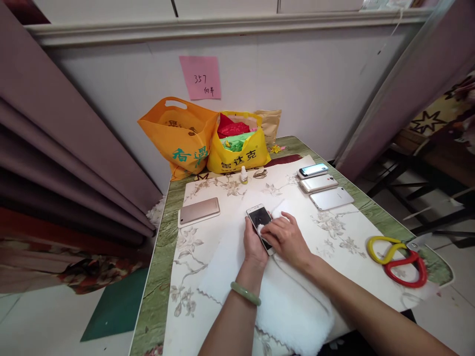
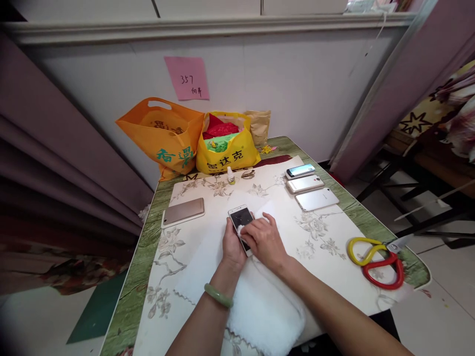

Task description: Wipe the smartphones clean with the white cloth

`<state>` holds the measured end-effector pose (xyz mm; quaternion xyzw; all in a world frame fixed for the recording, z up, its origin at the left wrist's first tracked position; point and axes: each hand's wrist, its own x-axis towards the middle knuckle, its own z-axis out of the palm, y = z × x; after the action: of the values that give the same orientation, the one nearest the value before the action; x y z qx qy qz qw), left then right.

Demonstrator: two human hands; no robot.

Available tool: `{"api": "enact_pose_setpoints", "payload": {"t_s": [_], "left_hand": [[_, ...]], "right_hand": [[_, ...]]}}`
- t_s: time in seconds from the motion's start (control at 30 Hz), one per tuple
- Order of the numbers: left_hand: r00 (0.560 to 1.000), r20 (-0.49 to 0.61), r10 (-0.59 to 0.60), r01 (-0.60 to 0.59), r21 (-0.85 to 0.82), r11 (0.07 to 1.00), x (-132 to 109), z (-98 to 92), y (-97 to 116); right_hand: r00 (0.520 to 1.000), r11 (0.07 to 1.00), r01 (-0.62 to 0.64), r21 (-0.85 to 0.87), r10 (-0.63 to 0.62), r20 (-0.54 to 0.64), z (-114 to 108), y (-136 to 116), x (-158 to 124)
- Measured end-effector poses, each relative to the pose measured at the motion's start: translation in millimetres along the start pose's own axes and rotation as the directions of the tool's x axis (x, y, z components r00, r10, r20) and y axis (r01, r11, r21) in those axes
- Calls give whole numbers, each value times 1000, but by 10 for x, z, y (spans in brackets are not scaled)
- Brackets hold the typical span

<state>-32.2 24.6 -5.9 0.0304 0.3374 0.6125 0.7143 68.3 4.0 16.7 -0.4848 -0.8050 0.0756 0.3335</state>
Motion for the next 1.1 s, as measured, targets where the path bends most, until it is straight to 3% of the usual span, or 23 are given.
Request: {"api": "enact_pose_setpoints", "payload": {"t_s": [0.13,0.23,0.37,0.53,0.7,0.83,1.0,1.1], "left_hand": [[996,31,-78,76,40,996,-27,19,13],[996,-3,-89,89,64,994,-44,41,34],[998,-5,-66,66,47,997,-45,55,40],[999,-5,-32,32,21,999,-36,49,26],[999,0,-46,46,38,998,-42,58,28],[1000,-3,-24,24,59,998,-41,65,27],[999,-8,-33,33,48,998,-40,66,29],[1000,-6,-25,26,60,998,-35,55,25]], "right_hand": [[998,999,-43,-24,44,45,-178,151,-370],[993,991,-117,-62,118,16,-226,241,-463],[987,986,-151,-76,146,-68,-125,129,-408],[999,999,11,-39,-12,-47,-24,-34,-302],[986,983,-141,-118,129,-104,-48,39,-265],[999,996,26,-86,-28,-32,-40,18,-258],[983,979,-151,-136,135,-124,-10,-6,-213],[998,993,-27,-111,19,-67,-5,-24,-206]]}}
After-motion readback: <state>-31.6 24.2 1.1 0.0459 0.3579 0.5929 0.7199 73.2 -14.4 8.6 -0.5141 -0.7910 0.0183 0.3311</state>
